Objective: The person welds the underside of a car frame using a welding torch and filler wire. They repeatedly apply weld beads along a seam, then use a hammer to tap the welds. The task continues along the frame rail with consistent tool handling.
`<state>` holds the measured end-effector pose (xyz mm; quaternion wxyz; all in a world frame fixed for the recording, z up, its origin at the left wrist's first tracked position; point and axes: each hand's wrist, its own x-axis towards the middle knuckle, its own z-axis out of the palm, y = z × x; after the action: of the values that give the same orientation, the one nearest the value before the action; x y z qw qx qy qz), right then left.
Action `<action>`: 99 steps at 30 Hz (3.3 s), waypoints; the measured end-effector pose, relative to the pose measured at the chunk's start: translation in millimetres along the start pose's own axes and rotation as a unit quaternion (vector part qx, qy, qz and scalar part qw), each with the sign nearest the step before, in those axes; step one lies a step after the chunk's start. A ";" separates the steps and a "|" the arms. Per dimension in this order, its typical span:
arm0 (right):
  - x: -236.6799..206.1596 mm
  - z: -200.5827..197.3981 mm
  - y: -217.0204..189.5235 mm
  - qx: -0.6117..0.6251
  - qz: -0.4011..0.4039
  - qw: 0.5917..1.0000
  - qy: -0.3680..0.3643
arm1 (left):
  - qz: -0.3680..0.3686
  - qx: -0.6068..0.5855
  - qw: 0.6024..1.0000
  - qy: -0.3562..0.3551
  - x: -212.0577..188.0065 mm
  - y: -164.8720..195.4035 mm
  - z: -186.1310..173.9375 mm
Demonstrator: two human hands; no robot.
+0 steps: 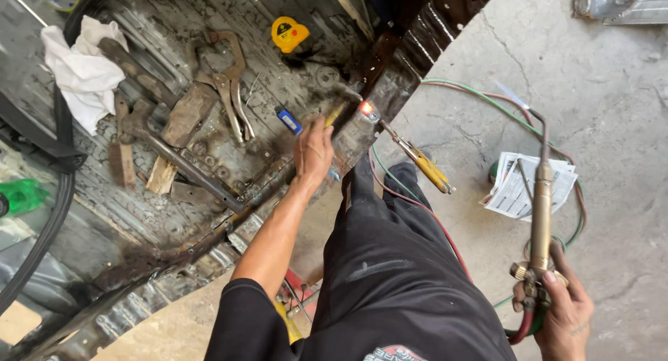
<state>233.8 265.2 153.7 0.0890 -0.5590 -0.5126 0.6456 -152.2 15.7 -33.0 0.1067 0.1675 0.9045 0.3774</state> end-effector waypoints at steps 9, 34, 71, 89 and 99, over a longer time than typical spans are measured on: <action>-8.5 -36.0 12.2 -0.027 -0.042 0.998 0.028 | -0.094 0.039 0.993 0.057 21.1 -34.2 -12.5; -39.2 -54.9 -72.0 -0.178 0.039 0.979 -0.094 | -0.228 0.013 0.973 0.034 -14.4 -56.2 -59.3; 42.2 125.6 -107.3 -0.451 0.107 0.865 -0.193 | -0.387 -0.530 0.753 0.046 -116.1 0.1 46.9; 41.7 116.6 -107.8 -0.405 0.092 0.885 -0.212 | -0.349 -0.535 0.769 0.030 -109.8 5.6 39.6; 36.9 72.8 -105.6 -0.298 0.011 0.931 -0.209 | -0.312 -0.474 0.812 0.134 -115.8 -16.2 6.6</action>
<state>113.0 298.0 199.9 -0.1975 -0.4174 -0.6823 0.5667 -47.1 -35.2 -41.5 0.1627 -0.2474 0.6221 0.7248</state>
